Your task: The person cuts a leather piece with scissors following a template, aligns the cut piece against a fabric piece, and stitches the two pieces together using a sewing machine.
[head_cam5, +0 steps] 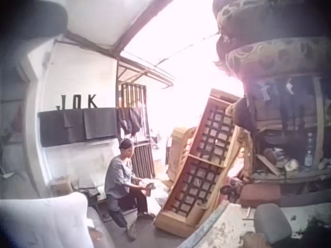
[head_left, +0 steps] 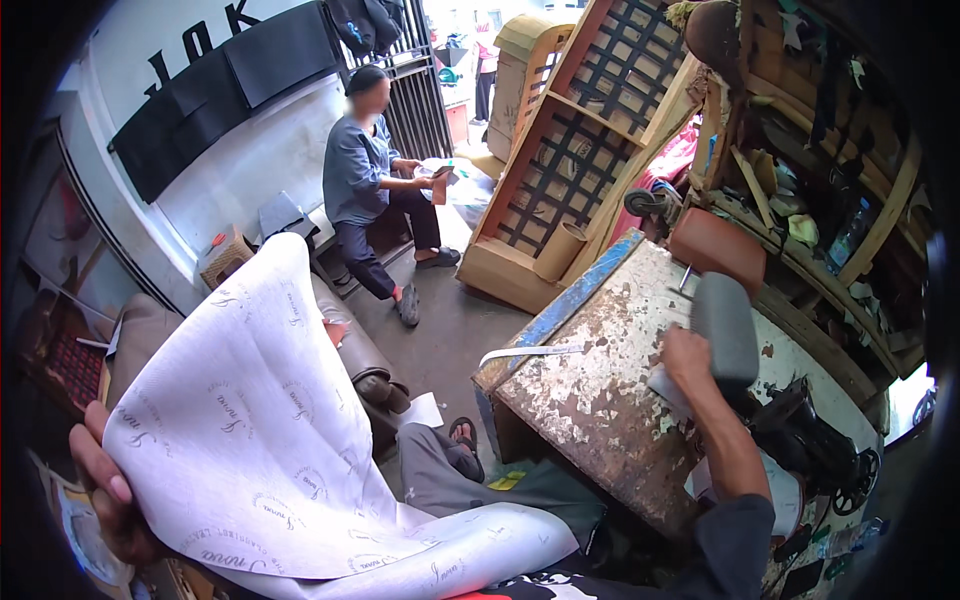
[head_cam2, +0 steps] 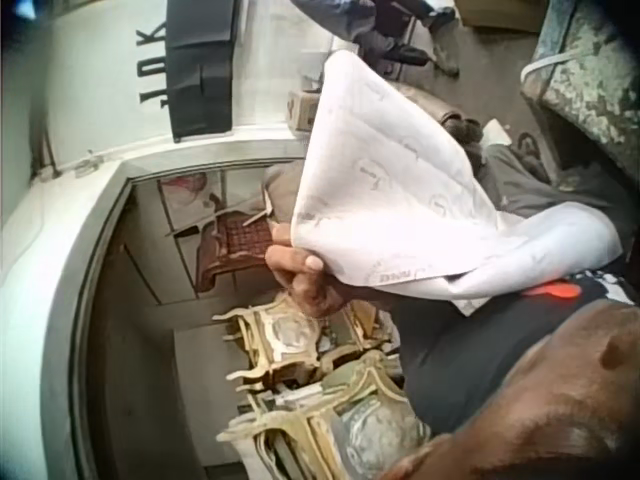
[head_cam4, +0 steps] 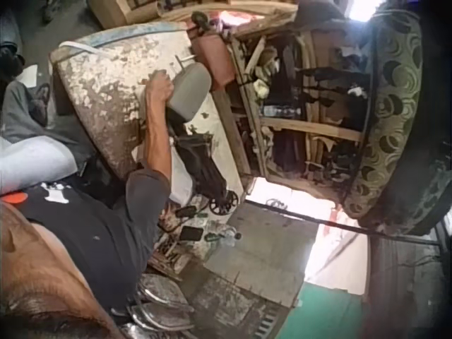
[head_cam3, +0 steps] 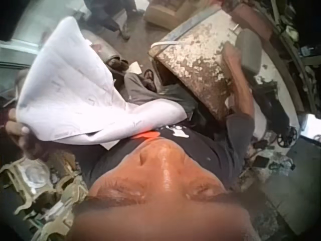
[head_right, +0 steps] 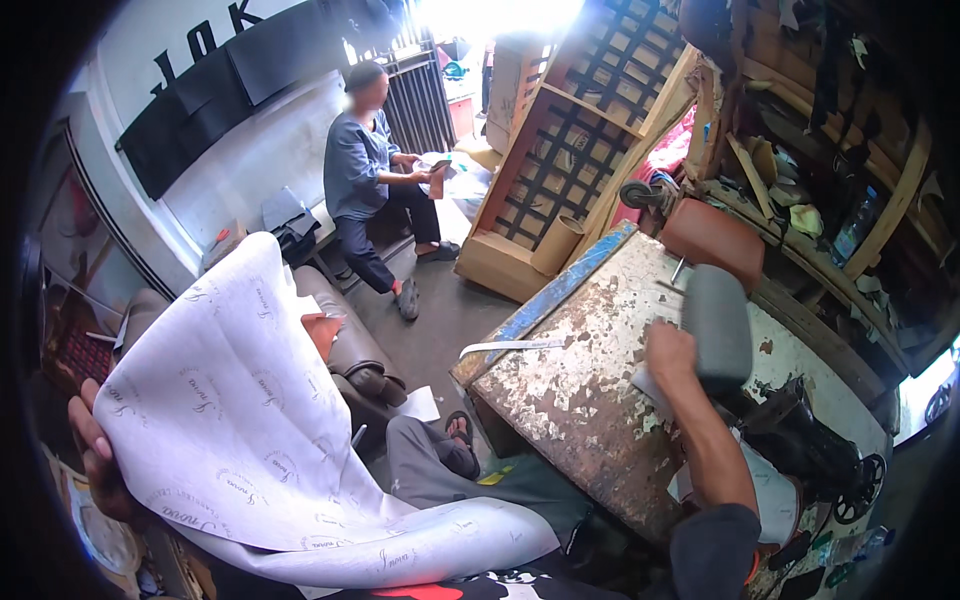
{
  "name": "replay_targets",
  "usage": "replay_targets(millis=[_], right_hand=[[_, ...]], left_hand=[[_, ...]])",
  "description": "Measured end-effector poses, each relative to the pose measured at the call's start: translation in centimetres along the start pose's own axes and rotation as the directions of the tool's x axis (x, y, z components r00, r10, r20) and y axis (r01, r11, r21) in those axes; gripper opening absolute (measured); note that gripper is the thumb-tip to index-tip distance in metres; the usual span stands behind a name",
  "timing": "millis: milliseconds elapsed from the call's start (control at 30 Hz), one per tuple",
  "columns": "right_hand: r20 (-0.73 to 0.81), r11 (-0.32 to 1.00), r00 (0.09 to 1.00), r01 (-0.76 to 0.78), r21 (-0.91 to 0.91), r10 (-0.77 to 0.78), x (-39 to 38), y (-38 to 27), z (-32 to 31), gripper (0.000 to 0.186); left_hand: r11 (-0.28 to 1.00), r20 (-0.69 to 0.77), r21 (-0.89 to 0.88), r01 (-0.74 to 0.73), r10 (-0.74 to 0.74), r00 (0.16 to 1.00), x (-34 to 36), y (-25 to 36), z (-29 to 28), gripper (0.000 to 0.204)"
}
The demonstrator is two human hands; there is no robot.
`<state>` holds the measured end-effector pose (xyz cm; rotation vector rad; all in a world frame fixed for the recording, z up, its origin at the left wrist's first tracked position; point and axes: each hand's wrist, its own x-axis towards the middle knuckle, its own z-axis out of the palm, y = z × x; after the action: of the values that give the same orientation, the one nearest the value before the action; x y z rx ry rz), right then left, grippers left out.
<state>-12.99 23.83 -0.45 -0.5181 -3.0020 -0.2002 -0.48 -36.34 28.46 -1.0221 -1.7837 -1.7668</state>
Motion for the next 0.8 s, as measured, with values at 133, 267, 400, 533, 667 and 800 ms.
replay_targets(millis=[133, 267, 400, 533, 667, 800], right_hand=[[0.023, 0.986, 0.987, -0.16, -0.055, 0.162, -0.5, 3.6, 2.2, 0.028], [-0.048, 0.985, 0.985, -0.169, -0.033, 0.167, -0.4, 0.9, -2.4, 0.04], [-0.041, 0.77, 0.926, 0.337, 0.542, -0.376, -3.5, -9.2, -11.5, 0.069], [-0.057, 0.354, 0.719, 0.407, 0.842, -0.692, -7.2, -16.3, -11.5, 0.101], [0.014, 0.151, 0.768, 0.109, 0.982, -0.641, -6.1, -20.8, -6.6, 0.125], [-0.359, -0.353, 0.835, 0.216, 0.911, -0.416, -5.3, -23.6, -9.5, 0.11]], left_hand=[[0.988, 0.102, -0.154, -0.014, 0.03, 0.994, 1.9, -1.3, 0.5, 0.018], [0.968, 0.244, -0.246, 0.043, 0.02, 0.969, 5.5, -2.6, 1.7, 0.012], [0.976, 0.212, -0.216, 0.01, 0.037, 0.977, 6.9, -2.9, 1.7, 0.013], [0.978, 0.178, -0.206, -0.03, 0.068, 0.982, 8.3, -3.3, 2.2, 0.015], [0.985, 0.085, -0.154, -0.08, 0.094, 0.992, 9.2, -5.3, 0.5, 0.019], [0.986, -0.028, 0.079, -0.149, 0.151, 0.988, 11.3, -3.6, -3.9, 0.023]])
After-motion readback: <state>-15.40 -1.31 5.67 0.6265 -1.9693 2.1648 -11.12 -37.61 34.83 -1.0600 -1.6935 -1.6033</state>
